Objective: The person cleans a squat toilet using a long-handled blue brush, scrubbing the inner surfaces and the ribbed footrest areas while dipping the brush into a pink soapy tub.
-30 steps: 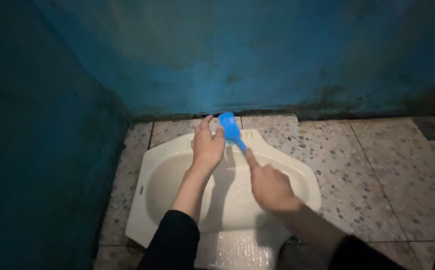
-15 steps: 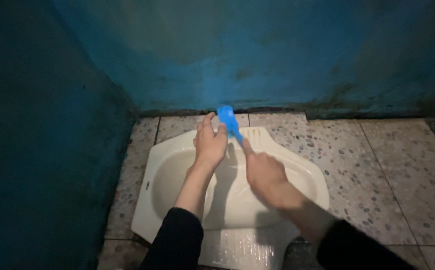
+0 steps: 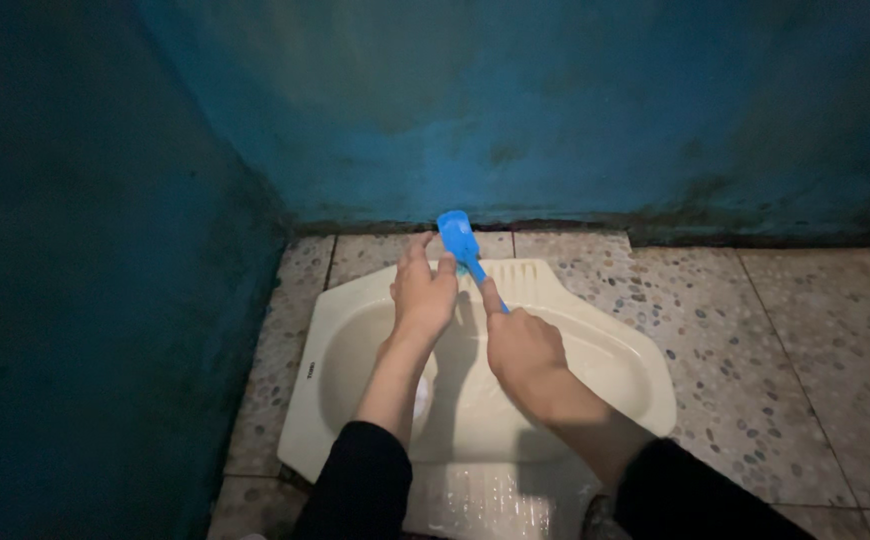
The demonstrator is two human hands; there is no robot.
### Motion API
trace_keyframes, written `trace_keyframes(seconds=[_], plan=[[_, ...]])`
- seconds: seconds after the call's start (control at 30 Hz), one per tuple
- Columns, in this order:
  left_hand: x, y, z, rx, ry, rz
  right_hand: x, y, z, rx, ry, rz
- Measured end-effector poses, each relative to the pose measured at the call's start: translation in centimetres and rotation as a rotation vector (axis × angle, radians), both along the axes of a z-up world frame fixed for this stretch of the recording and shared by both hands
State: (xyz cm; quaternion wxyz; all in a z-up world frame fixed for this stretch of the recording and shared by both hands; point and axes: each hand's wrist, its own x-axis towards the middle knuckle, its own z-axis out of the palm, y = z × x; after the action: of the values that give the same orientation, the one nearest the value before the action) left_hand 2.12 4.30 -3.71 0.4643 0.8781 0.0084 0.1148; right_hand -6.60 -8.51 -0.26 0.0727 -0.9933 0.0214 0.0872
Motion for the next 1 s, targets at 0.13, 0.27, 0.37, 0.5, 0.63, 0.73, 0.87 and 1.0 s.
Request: trace_keyframes(seconds=[0.13, 0.27, 0.37, 0.5, 0.63, 0.73, 0.87, 1.0], plan=[[0.4, 0.5, -0.7, -0.017, 0.0, 0.01, -3.7, 0.0, 1.0, -0.026, 0.072, 0.017], [0.1, 0.5, -0.4, -0.028, 0.033, 0.015, -3.8, 0.4, 0.8, -0.07, 0.098, -0.003], [-0.4, 0.5, 0.0, -0.045, 0.151, 0.012, -0.8, 0.9, 0.3, -0.06, 0.055, -0.007], [-0.3, 1.0, 0.1, -0.044, 0.04, 0.014, 0.3, 1.6, 0.3, -0.116, -0.002, 0.024], [0.4, 1.2, -0.5, -0.037, 0.095, 0.044, -2.9, 1.5, 1.3, -0.057, 0.094, -0.006], [0.3, 1.3, -1.3, -0.019, 0.006, 0.044, -4.8, 1.5, 1.0, -0.109, 0.126, 0.035], [-0.3, 1.2, -0.7, -0.038, 0.119, 0.025, -2.6, 1.2, -0.1, -0.109, 0.073, 0.024], [-0.8, 1.2, -0.3, -0.033, 0.147, 0.008, 1.5, 1.2, -1.0, -0.092, 0.001, 0.006]])
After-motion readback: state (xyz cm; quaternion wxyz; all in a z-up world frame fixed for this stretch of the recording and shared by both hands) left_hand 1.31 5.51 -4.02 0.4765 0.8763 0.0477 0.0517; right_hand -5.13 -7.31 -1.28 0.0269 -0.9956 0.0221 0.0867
